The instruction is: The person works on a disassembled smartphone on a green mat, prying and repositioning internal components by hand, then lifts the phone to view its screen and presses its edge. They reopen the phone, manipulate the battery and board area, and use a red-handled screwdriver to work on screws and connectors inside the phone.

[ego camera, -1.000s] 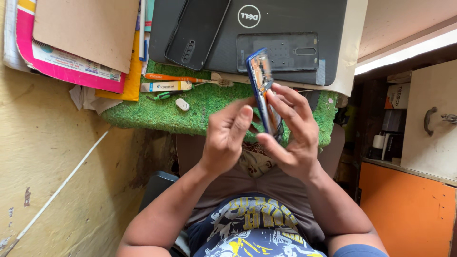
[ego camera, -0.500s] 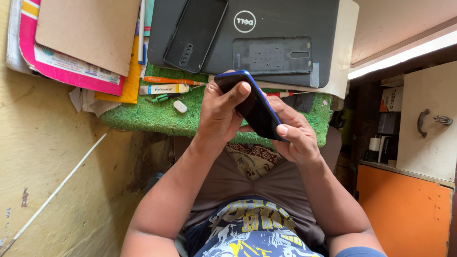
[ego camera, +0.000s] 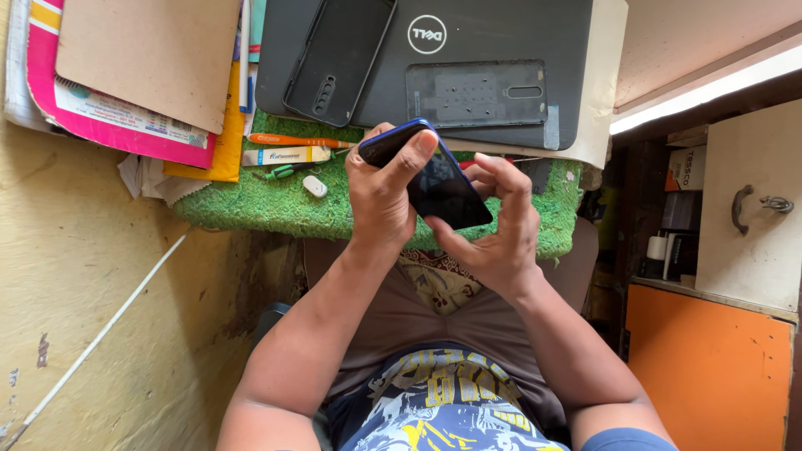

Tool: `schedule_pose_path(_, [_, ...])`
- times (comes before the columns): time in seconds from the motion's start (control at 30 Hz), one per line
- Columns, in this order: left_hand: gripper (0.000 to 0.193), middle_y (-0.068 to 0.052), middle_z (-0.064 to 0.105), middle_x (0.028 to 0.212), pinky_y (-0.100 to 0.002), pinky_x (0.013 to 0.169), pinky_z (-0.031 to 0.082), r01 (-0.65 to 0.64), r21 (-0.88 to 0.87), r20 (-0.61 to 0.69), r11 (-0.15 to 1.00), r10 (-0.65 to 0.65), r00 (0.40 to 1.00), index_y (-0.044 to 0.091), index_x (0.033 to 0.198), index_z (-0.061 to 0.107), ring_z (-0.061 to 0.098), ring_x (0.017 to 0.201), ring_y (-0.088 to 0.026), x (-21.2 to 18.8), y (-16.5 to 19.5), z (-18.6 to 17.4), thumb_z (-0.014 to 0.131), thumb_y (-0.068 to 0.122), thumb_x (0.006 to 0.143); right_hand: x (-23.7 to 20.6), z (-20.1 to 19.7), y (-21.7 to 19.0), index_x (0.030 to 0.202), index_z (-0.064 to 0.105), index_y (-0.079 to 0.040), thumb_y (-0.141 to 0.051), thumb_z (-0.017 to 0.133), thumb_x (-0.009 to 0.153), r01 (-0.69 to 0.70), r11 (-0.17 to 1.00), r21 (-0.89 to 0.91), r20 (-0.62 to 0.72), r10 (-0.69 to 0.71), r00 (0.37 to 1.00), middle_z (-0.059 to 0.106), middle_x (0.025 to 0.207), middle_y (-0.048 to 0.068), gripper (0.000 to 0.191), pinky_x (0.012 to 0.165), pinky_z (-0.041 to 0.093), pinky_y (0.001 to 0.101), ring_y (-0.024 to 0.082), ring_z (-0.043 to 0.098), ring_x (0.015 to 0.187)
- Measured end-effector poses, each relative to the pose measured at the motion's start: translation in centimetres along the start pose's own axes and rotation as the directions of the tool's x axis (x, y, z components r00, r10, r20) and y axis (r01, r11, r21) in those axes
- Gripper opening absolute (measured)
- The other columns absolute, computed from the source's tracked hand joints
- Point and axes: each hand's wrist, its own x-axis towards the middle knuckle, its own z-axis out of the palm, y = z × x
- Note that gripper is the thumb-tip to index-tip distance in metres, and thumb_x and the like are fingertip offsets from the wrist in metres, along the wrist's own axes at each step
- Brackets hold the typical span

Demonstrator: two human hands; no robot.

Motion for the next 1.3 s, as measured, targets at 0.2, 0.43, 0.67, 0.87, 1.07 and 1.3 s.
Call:
schedule_pose_path(0.2, [0.018,0.001,0.065,0.085,-0.024,0.072,0.048,-0.007,-0.022,-0.082,1.0,0.005,0.997,0.003,0.093,0.069,0.058,0.077,-0.007,0.3,-0.6,-0.5,0.086,0.008,0.086,0.4,0.9,0.0,0.143,0.04,-0.009,-0.011,0.094,0.073,0.129,0.964,-0.233,0.004,-0.132,0.991,0.062,0.119,0.019,0.088,0.088,0.057,0.0396,0.033,0.068,0.102])
schedule_pose_path(0.43, [0.016,0.001,0.065,0.083,-0.024,0.071,0.049,0.008,-0.049,-0.118,0.999,-0.014,0.993,0.004,0.091,0.069,0.059,0.075,-0.007,0.6,-0.9,-0.8,0.083,0.01,0.085,0.3,1.2,1.0,0.145,0.038,-0.008,-0.017,0.094,0.075,0.113,0.958,-0.265,0.053,-0.103,0.993,0.064,0.121,0.02,0.09,0.085,0.059,0.0419,0.036,0.07,0.101])
schedule_pose_path(0.67, [0.018,0.002,0.06,0.081,-0.025,0.068,0.047,0.015,-0.114,-0.088,0.993,-0.025,0.996,0.005,0.087,0.064,0.055,0.072,-0.006,1.0,-1.1,-1.1,0.081,0.01,0.09,0.3,1.0,2.3,0.146,0.042,-0.01,-0.016,0.095,0.071,0.111,0.966,-0.234,0.069,-0.098,0.993,0.069,0.114,0.018,0.092,0.078,0.061,0.0379,0.031,0.074,0.092])
schedule_pose_path(0.87, [0.017,0.002,0.061,0.082,-0.025,0.069,0.048,-0.003,-0.056,-0.114,0.998,-0.003,0.993,0.005,0.089,0.066,0.056,0.073,-0.006,0.8,-1.5,-1.0,0.082,0.008,0.086,-0.2,1.4,2.6,0.146,0.04,-0.012,-0.015,0.095,0.071,0.11,0.976,-0.19,0.019,-0.108,0.994,0.07,0.114,0.016,0.093,0.077,0.062,0.0364,0.029,0.076,0.091])
schedule_pose_path(1.07, [0.018,0.001,0.062,0.083,-0.025,0.07,0.049,-0.005,-0.072,-0.102,0.997,-0.002,0.995,0.005,0.09,0.066,0.057,0.074,-0.007,0.7,-1.5,-0.8,0.083,0.008,0.087,-0.3,1.5,2.8,0.146,0.04,-0.012,-0.015,0.095,0.069,0.094,0.979,-0.181,0.005,-0.095,0.995,0.07,0.113,0.016,0.094,0.076,0.062,0.0359,0.028,0.076,0.09])
schedule_pose_path(1.3, [0.019,0.001,0.062,0.083,-0.025,0.07,0.049,0.001,-0.06,-0.12,0.998,-0.008,0.993,0.005,0.09,0.066,0.058,0.074,-0.007,0.7,-1.5,-0.8,0.084,0.009,0.086,-0.3,1.5,2.8,0.146,0.04,-0.013,-0.013,0.094,0.07,0.089,0.985,-0.149,0.013,-0.088,0.996,0.071,0.115,0.015,0.094,0.079,0.063,0.0351,0.028,0.076,0.093])
